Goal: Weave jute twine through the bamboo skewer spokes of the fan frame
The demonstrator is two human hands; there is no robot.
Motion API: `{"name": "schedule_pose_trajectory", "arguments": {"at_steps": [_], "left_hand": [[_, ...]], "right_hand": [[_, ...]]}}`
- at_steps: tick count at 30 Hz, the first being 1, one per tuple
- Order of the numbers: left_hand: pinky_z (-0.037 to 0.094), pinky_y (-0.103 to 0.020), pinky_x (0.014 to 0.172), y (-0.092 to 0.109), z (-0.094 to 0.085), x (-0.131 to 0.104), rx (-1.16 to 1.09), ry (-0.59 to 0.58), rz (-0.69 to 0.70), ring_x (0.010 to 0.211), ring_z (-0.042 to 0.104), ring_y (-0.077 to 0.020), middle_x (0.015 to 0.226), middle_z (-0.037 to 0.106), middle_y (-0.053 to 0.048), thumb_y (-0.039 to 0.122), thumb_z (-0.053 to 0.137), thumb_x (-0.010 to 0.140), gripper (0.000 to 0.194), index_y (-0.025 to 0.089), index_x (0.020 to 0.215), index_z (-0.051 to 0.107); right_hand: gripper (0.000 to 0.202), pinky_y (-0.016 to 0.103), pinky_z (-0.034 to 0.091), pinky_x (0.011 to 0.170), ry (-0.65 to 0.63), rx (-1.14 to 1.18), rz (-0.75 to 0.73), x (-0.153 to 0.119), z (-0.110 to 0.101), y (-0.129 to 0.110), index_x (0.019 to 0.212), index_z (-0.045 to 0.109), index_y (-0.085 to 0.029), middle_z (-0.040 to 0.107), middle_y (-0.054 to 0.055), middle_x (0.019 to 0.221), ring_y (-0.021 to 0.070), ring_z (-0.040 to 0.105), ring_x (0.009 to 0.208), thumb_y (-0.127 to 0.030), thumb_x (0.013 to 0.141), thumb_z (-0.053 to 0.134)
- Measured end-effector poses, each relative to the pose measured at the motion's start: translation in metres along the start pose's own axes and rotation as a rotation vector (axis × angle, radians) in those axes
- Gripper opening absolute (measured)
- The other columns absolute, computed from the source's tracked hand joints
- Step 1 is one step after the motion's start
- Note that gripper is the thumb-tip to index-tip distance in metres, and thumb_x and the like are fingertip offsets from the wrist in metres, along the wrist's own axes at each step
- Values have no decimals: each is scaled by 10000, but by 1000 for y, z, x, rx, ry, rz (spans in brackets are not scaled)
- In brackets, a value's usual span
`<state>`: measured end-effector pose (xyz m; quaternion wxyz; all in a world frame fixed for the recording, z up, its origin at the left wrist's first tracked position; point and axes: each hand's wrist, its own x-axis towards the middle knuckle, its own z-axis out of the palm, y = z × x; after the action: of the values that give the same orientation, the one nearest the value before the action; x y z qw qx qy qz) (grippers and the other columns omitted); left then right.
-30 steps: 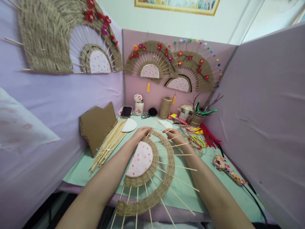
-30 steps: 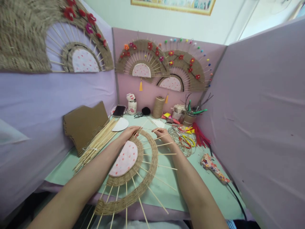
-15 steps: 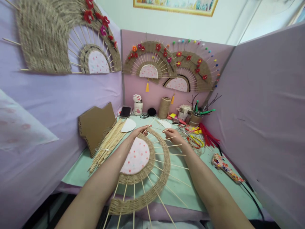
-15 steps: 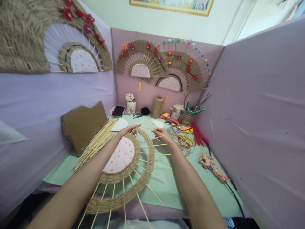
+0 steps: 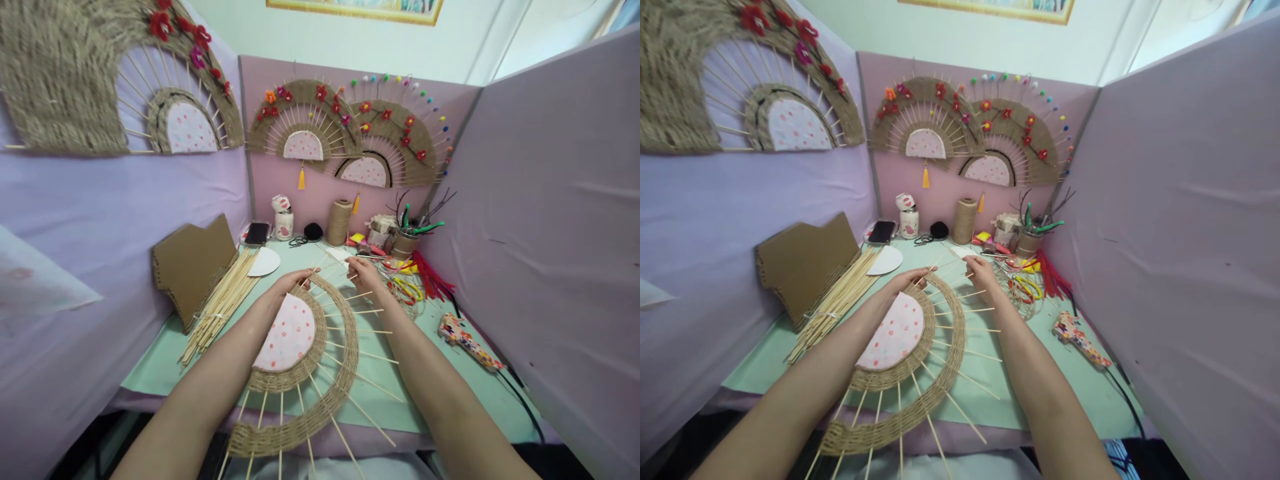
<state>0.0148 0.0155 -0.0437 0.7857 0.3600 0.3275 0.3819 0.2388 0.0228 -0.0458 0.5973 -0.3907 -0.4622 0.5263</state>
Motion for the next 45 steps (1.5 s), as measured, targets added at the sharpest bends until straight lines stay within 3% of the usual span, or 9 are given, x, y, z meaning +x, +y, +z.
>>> {"name": "schedule_pose_trajectory", "arguments": {"at_steps": [6, 15, 19, 22, 26, 30, 35, 41, 45], "left_hand": [[277, -142, 350, 7, 2, -7, -29, -25, 10, 377, 379, -41, 482, 409, 56, 200, 577, 786, 317, 132, 1092, 622], [289, -155, 392, 21, 3, -26, -8, -175, -53, 398, 372, -46, 484, 360, 73, 153, 587, 775, 408, 104, 1179, 560], [371, -174, 448, 27, 2, -37, 103, -140, -29, 445, 471, -67, 528, 476, 53, 131, 631, 741, 494, 145, 1225, 531], [480, -261, 627, 29, -2, -39, 150, -119, -52, 644, 609, -136, 740, 636, -35, 123, 674, 702, 479, 154, 1169, 569], [480, -356, 782, 30, -9, -38, 122, -145, -72, 873, 637, -226, 952, 666, -126, 149, 677, 713, 447, 144, 1148, 577], [490, -330, 743, 29, -10, -35, 84, -135, -35, 784, 655, -202, 918, 676, -128, 128, 650, 726, 510, 133, 1221, 527], [485, -287, 653, 27, -3, -34, 58, -149, -2, 622, 630, -150, 832, 680, -87, 119, 583, 760, 613, 177, 1344, 405], [493, -296, 594, 28, -3, -32, 29, -64, 36, 584, 621, -164, 746, 649, -70, 125, 565, 759, 471, 115, 1227, 513], [503, -302, 573, 30, -4, -33, 73, -58, 122, 585, 631, -167, 782, 644, -53, 136, 616, 736, 502, 172, 1224, 501]], "right_hand": [[284, 218, 145, 417, -124, -67, 84, -5, -13, -2, 723, 592, -175, 253, -90, 467, 48, 173, 423, -425, 629, 688], [309, 208, 179, 448, -337, -46, 173, -10, -20, 2, 857, 632, -160, 278, -86, 495, 55, 230, 450, -386, 651, 678], [315, 208, 165, 443, -358, -77, 182, -12, -18, 1, 861, 639, -152, 283, -80, 511, 58, 245, 467, -380, 649, 685], [304, 203, 163, 437, -381, -100, 209, -15, -16, -2, 852, 645, -153, 275, -81, 507, 55, 239, 464, -377, 651, 687], [286, 198, 163, 433, -468, -160, 344, -22, -15, -6, 820, 659, -151, 312, -78, 501, 43, 236, 450, -349, 622, 717], [263, 205, 216, 457, -488, -140, 402, -25, -18, -10, 797, 656, -163, 389, -68, 502, 41, 262, 447, -333, 610, 726], [253, 202, 218, 468, -552, -55, 444, -25, -22, -12, 825, 651, -146, 378, -73, 494, 41, 269, 454, -291, 628, 714], [266, 208, 181, 447, -583, 26, 416, -25, -17, -10, 878, 633, -133, 321, -74, 504, 54, 262, 456, -301, 674, 665], [277, 205, 197, 455, -571, 84, 420, -24, -16, -11, 866, 619, -135, 309, -71, 514, 59, 251, 455, -380, 737, 595]]}}
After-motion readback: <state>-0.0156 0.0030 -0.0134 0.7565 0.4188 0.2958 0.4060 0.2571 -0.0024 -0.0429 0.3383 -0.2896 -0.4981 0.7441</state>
